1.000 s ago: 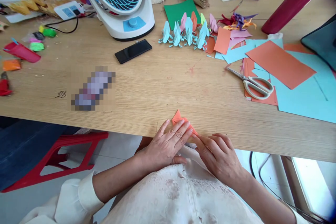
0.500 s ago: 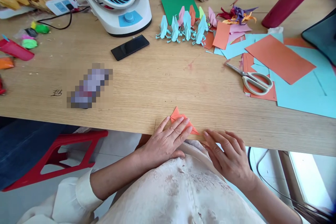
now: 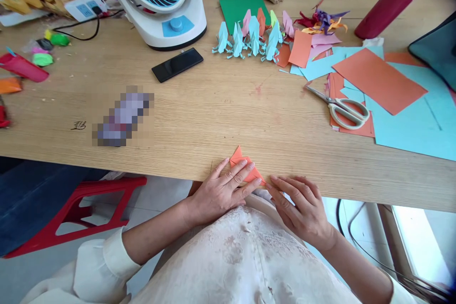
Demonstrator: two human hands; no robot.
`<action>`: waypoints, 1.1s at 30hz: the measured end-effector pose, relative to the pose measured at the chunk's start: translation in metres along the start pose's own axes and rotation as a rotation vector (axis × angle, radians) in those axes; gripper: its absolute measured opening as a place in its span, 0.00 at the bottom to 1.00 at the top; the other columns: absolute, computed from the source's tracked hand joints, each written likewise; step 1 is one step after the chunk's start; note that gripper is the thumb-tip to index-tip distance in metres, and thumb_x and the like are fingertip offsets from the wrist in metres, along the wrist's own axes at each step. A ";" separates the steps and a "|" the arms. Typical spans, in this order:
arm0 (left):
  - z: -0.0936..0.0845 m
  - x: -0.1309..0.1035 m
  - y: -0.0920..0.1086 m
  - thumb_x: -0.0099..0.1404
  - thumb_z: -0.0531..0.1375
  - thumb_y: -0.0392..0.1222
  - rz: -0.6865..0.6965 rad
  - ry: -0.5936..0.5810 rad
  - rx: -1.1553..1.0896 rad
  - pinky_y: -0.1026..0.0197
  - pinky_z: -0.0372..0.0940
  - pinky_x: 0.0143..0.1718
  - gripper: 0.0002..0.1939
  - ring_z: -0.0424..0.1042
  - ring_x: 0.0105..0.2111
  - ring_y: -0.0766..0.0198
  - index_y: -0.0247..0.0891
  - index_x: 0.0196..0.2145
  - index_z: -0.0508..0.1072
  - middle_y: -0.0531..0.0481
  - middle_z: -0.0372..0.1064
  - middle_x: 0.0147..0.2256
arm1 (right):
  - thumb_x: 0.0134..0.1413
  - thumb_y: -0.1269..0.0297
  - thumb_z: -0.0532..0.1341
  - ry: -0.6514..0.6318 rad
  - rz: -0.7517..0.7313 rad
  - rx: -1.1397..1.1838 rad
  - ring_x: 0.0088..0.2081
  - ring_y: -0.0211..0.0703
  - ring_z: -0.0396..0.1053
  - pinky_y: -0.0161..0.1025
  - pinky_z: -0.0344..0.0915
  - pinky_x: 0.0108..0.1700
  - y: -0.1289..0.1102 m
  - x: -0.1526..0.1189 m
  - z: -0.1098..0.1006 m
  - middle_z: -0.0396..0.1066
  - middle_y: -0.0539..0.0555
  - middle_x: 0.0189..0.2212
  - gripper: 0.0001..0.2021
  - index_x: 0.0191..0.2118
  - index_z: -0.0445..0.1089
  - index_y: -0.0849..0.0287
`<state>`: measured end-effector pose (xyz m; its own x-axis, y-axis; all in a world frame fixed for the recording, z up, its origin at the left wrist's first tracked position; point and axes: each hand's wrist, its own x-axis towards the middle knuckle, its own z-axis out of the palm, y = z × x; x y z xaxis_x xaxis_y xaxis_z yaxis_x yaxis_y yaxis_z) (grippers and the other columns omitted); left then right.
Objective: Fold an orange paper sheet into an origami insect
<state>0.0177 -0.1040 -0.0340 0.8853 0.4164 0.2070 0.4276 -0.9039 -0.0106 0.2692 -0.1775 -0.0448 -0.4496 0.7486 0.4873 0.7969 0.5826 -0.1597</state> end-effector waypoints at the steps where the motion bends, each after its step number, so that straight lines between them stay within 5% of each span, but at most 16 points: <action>1: 0.000 0.000 0.000 0.71 0.55 0.50 -0.002 0.006 -0.005 0.40 0.49 0.65 0.30 0.52 0.67 0.49 0.42 0.67 0.55 0.37 0.53 0.66 | 0.55 0.77 0.65 0.000 -0.003 0.002 0.52 0.50 0.70 0.51 0.63 0.54 0.001 0.000 -0.001 0.74 0.60 0.52 0.22 0.56 0.69 0.61; 9: 0.003 -0.009 -0.001 0.71 0.56 0.43 0.067 0.104 -0.010 0.39 0.49 0.65 0.24 0.56 0.66 0.51 0.43 0.63 0.61 0.39 0.58 0.64 | 0.57 0.71 0.66 0.024 0.031 -0.017 0.47 0.48 0.71 0.51 0.61 0.53 -0.005 0.002 0.001 0.77 0.56 0.47 0.18 0.53 0.71 0.56; 13: 0.007 -0.012 0.001 0.71 0.56 0.37 0.069 0.178 -0.075 0.41 0.45 0.67 0.17 0.56 0.66 0.54 0.36 0.57 0.66 0.40 0.62 0.62 | 0.60 0.72 0.63 0.082 -0.011 0.032 0.41 0.44 0.71 0.48 0.61 0.48 -0.011 0.009 0.013 0.78 0.53 0.43 0.19 0.56 0.70 0.54; 19: -0.006 -0.015 -0.001 0.74 0.50 0.47 -0.065 0.211 -0.283 0.40 0.46 0.66 0.20 0.53 0.67 0.53 0.33 0.58 0.61 0.35 0.65 0.60 | 0.58 0.76 0.63 0.123 -0.118 0.078 0.38 0.42 0.71 0.44 0.63 0.40 -0.008 0.023 0.009 0.78 0.54 0.41 0.18 0.53 0.73 0.57; 21: -0.019 -0.015 -0.002 0.73 0.51 0.47 -0.268 0.339 -0.368 0.43 0.55 0.62 0.22 0.59 0.64 0.50 0.34 0.60 0.59 0.32 0.64 0.60 | 0.58 0.76 0.64 0.169 -0.122 0.016 0.37 0.42 0.71 0.44 0.64 0.40 -0.001 0.032 0.000 0.79 0.54 0.41 0.19 0.54 0.72 0.58; 23: -0.033 -0.013 -0.002 0.71 0.54 0.46 -0.584 0.497 -0.520 0.49 0.65 0.52 0.22 0.69 0.54 0.53 0.36 0.59 0.60 0.34 0.68 0.54 | 0.57 0.75 0.64 0.247 -0.116 -0.075 0.36 0.41 0.72 0.44 0.64 0.39 0.007 0.042 -0.010 0.79 0.52 0.40 0.20 0.56 0.71 0.56; 25: -0.045 -0.004 -0.003 0.71 0.54 0.52 -0.790 0.371 -0.910 0.57 0.69 0.40 0.20 0.74 0.40 0.59 0.36 0.54 0.64 0.40 0.72 0.45 | 0.58 0.75 0.64 0.317 -0.132 -0.159 0.34 0.40 0.71 0.43 0.64 0.39 0.015 0.055 -0.019 0.79 0.51 0.40 0.21 0.56 0.72 0.53; 28: -0.054 0.020 -0.008 0.69 0.52 0.61 -0.797 0.089 -1.485 0.63 0.64 0.32 0.26 0.70 0.32 0.65 0.34 0.44 0.74 0.43 0.73 0.38 | 0.57 0.75 0.64 0.359 -0.205 -0.225 0.33 0.40 0.71 0.44 0.64 0.40 0.020 0.072 -0.028 0.79 0.51 0.40 0.20 0.55 0.73 0.54; 33: -0.050 0.063 -0.023 0.52 0.68 0.63 -0.969 0.248 -1.894 0.69 0.48 0.22 0.27 0.56 0.21 0.74 0.32 0.27 0.73 0.53 0.65 0.23 | 0.58 0.76 0.63 0.345 -0.351 -0.221 0.33 0.38 0.70 0.44 0.63 0.41 0.024 0.089 -0.029 0.78 0.51 0.43 0.19 0.53 0.74 0.55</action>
<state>0.0545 -0.0618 0.0280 0.4520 0.8141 -0.3646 -0.1757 0.4820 0.8584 0.2597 -0.1066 0.0192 -0.5754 0.3515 0.7385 0.7050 0.6709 0.2300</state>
